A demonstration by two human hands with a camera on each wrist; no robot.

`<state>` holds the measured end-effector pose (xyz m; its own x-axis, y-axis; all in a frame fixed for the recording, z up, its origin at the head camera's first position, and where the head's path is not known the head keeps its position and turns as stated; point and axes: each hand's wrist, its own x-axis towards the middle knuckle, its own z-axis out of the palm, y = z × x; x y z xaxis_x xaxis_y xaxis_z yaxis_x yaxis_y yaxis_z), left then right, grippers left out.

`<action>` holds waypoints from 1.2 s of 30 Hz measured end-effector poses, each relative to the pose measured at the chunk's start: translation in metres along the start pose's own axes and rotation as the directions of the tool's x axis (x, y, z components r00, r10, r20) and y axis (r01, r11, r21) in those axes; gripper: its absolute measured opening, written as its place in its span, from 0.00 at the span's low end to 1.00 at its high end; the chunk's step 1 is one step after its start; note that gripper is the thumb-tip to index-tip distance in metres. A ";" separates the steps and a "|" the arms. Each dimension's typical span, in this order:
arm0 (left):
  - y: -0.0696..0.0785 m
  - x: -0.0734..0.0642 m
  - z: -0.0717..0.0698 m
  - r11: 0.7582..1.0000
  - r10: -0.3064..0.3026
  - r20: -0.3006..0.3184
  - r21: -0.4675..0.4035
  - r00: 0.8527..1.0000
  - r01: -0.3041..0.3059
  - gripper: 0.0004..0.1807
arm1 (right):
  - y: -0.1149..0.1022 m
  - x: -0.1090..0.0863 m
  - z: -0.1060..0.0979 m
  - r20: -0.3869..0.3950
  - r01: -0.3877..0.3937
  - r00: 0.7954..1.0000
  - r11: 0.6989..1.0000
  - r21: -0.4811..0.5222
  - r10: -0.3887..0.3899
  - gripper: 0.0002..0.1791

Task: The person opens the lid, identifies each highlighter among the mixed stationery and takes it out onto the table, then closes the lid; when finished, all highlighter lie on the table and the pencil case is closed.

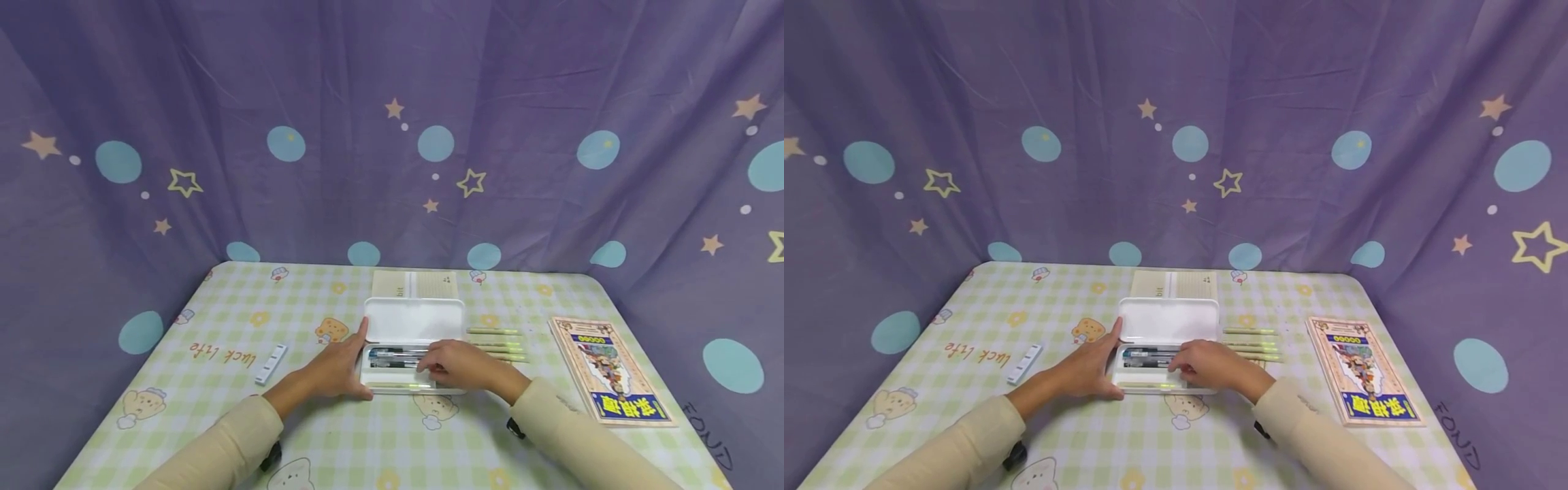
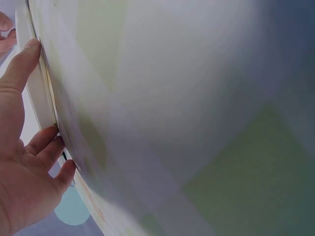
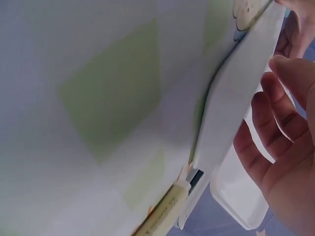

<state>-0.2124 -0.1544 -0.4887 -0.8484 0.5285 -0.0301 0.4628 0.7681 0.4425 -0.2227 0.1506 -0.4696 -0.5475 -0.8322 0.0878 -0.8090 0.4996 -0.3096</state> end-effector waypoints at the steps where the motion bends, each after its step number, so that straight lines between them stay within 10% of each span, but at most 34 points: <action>1: 0.000 0.000 0.000 1.000 0.001 0.001 0.003 1.000 -0.001 0.83 | 0.000 0.001 0.001 0.007 -0.009 1.000 1.000 -0.005 0.009 0.11; 36: -0.002 0.000 0.002 1.000 0.004 -0.005 0.020 1.000 -0.004 0.82 | -0.013 0.013 0.006 0.033 -0.039 0.998 0.988 -0.148 0.044 0.11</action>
<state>-0.2129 -0.1550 -0.4916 -0.8478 0.5297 -0.0243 0.4710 0.7734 0.4243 -0.2179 0.1318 -0.4702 -0.5751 -0.8169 0.0427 -0.8101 0.5615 -0.1690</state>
